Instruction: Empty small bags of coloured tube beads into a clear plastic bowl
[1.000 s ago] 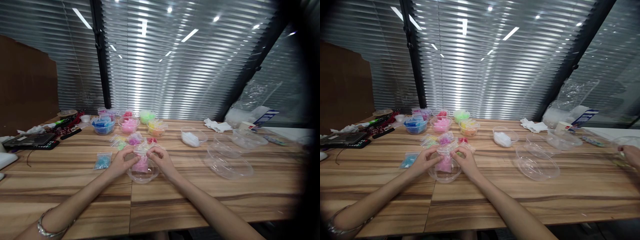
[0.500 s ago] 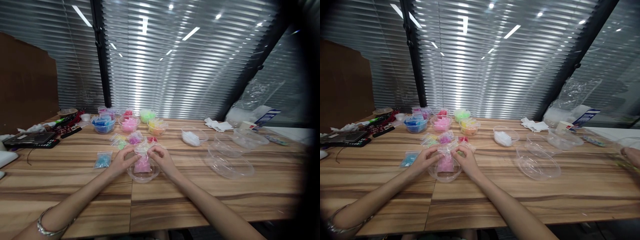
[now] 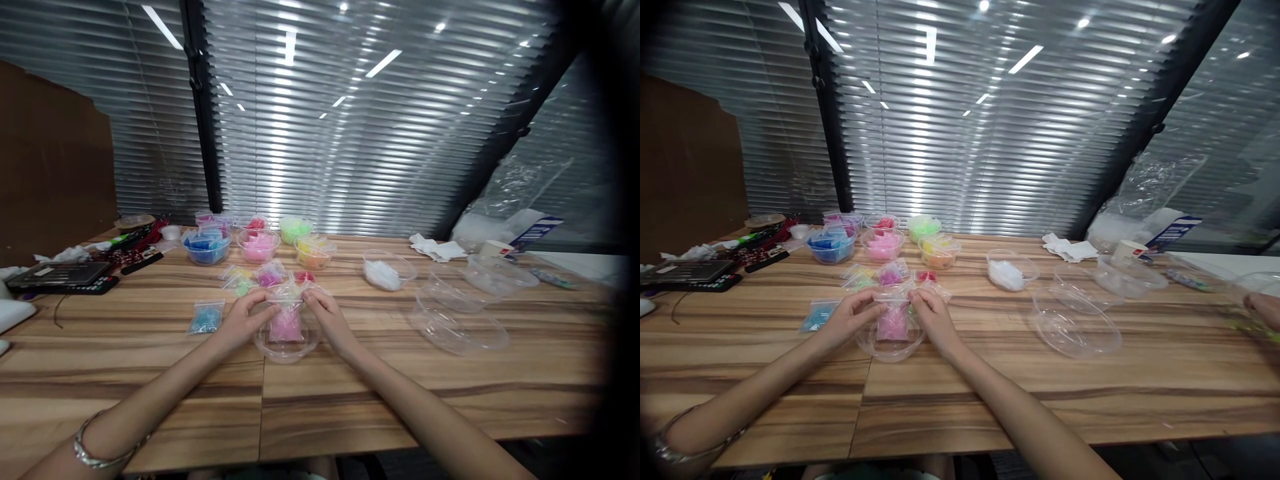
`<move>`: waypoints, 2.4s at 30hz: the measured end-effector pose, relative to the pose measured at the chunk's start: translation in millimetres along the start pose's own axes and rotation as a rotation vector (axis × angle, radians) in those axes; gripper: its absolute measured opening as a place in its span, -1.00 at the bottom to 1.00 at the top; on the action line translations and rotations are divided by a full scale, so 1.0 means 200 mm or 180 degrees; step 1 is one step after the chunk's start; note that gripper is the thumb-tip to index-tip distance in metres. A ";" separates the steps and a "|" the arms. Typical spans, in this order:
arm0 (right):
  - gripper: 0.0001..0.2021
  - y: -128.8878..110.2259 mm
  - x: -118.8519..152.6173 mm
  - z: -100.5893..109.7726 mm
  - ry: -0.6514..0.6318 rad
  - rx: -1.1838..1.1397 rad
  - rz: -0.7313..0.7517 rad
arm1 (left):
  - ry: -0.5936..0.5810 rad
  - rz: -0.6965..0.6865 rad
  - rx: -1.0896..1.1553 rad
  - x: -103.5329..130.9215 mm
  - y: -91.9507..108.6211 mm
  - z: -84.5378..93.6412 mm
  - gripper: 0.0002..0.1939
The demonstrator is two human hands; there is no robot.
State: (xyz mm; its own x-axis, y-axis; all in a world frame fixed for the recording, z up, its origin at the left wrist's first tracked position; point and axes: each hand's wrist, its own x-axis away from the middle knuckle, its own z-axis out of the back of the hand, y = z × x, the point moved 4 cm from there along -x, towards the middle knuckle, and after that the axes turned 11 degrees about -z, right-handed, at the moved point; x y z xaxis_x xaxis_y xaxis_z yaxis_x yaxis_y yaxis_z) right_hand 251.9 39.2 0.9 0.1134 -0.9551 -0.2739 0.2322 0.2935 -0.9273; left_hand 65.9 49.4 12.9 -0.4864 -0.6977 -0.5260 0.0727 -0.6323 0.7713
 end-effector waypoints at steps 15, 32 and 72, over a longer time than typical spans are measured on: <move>-0.75 -0.01 0.01 0.01 -0.0278 -0.0021 0.0116 | 0.0099 0.0126 0.0065 0.01 -0.03 -0.01 -0.74; -0.72 0.02 -0.01 0.01 -0.0273 -0.0171 0.0021 | 0.0230 0.0010 0.0195 0.01 -0.01 0.01 -0.68; -0.75 0.00 0.00 0.00 -0.0234 -0.0722 -0.0046 | -0.0423 -0.0028 0.0300 0.04 0.03 0.00 -0.27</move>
State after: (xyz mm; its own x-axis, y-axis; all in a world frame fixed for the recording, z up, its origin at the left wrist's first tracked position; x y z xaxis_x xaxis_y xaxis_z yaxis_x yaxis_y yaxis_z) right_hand 251.7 39.1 0.4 0.1836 -0.9511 -0.2486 0.0122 0.2551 -0.9668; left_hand 63.2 40.1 14.1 -0.5981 -0.6376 -0.4856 -0.0110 -0.5993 0.8004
